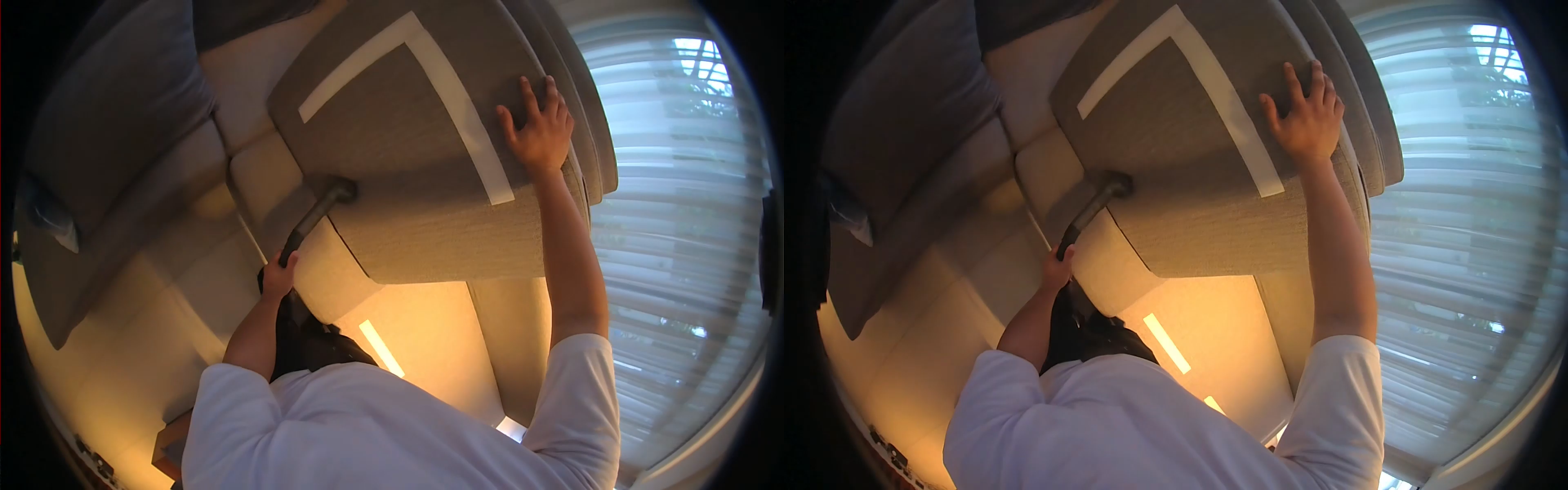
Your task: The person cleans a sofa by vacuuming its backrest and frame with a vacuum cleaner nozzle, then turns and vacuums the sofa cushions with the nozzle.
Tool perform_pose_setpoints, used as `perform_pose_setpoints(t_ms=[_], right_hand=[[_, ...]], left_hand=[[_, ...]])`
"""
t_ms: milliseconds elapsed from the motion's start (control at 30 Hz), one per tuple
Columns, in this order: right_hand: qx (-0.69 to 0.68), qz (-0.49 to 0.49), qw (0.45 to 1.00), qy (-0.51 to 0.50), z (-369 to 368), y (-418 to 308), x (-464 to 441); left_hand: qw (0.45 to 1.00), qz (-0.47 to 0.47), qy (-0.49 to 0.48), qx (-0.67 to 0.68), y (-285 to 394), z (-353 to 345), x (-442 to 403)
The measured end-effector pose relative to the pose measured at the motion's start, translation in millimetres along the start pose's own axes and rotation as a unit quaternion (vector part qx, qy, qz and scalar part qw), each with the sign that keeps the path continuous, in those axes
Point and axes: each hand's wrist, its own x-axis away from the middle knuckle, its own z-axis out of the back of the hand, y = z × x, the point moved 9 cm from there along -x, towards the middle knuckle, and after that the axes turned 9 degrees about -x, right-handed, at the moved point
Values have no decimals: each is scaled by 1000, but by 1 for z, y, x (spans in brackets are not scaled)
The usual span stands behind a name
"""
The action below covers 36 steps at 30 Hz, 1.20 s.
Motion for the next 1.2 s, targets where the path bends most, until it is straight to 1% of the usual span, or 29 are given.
perform_pose_setpoints(t_ms=[33, 100, 167, 233, 267, 300, 333, 367, 400, 433, 467, 533, 567, 600, 633, 667, 700, 733, 767, 833, 867, 900, 933, 967, 1033, 1067, 1133, 1167, 1200], right_hand=[[4, -1, 1000, -3, -1, 0, -3], [2, -3, 1000, -3, 0, 0, -4], [1, -5, 1000, -3, 1, 0, -4], [-37, -24, 999, 1, 0, 6, -8], [-31, -25, 999, 5, -1, 6, -11], [-74, -60, 995, 10, -3, 12, -14], [-119, -93, 988, 14, -4, 17, -15], [-118, -91, 989, 11, -4, 17, -16], [-152, -137, 979, 8, -6, 24, -19], [-187, -184, 965, 6, -11, 29, -22], [-189, -180, 965, 8, -12, 29, -26], [-218, -268, 938, -6, -25, 47, -24], [-220, -264, 939, -6, -24, 46, -28], [-230, -301, 925, -5, -25, 51, -27], [-241, -339, 909, -3, -26, 55, -25], [-241, -341, 909, -1, -28, 52, -21], [-179, -259, 949, 24, -23, 37, -23], [-114, -174, 977, 48, -17, 22, -25], [-113, -175, 977, 46, -16, 22, -22], [-36, -111, 993, 23, -17, 6, -24], [-39, -110, 993, 24, -16, 2, -27], [-5, -96, 995, 18, -14, -4, -30], [29, -82, 996, 10, -14, -11, -30], [25, -78, 997, 8, -16, -14, -30], [41, -63, 997, 14, -21, -15, -30], [40, -59, 997, 15, -24, -18, -31], [97, -27, 995, 9, -26, -22, -31], [103, -28, 994, 12, -24, -20, -32], [68, -39, 997, 8, -25, -18, -32]], left_hand=[[1000, -5, 4, 0, 9, 9, 0], [998, 48, -34, -23, 18, 30, 13], [999, 30, -18, -16, 37, 43, 23], [1000, 5, -1, -5, 63, 45, 29], [995, -76, 69, -13, 92, 52, 36], [978, -154, 137, -20, 120, 55, 49], [976, -184, 113, 22, 178, 61, 64], [972, -210, 88, 64, 253, 74, 80], [979, -182, 23, 91, 298, 68, 81], [966, -243, 36, 86, 345, 69, 81], [963, -256, 23, 83, 385, 70, 81], [960, -268, 14, 84, 438, 72, 72], [959, -278, 14, 56, 455, 71, 65], [957, -288, 14, 28, 463, 71, 61], [957, -288, 18, 27, 452, 65, 51], [950, -301, 83, 24, 429, 58, 37], [939, -312, 145, 20, 406, 54, 25], [953, -274, 124, 24, 373, 46, 12], [966, -235, 102, 28, 336, 41, 3], [975, -196, 104, 32, 269, 45, 3], [980, -173, 102, 14, 229, 41, -3], [984, -148, 99, -4, 191, 39, -7], [994, -95, 61, -12, 160, 38, -7], [999, -41, 24, -17, 131, 36, -5], [998, -26, 44, -40, 81, 35, -12], [996, -19, 60, -65, 69, 40, -14], [997, -11, 50, -59, 56, 45, -20], [998, -6, 39, -55, 67, 50, -21], [998, -12, 40, -52, 79, 54, -14]])
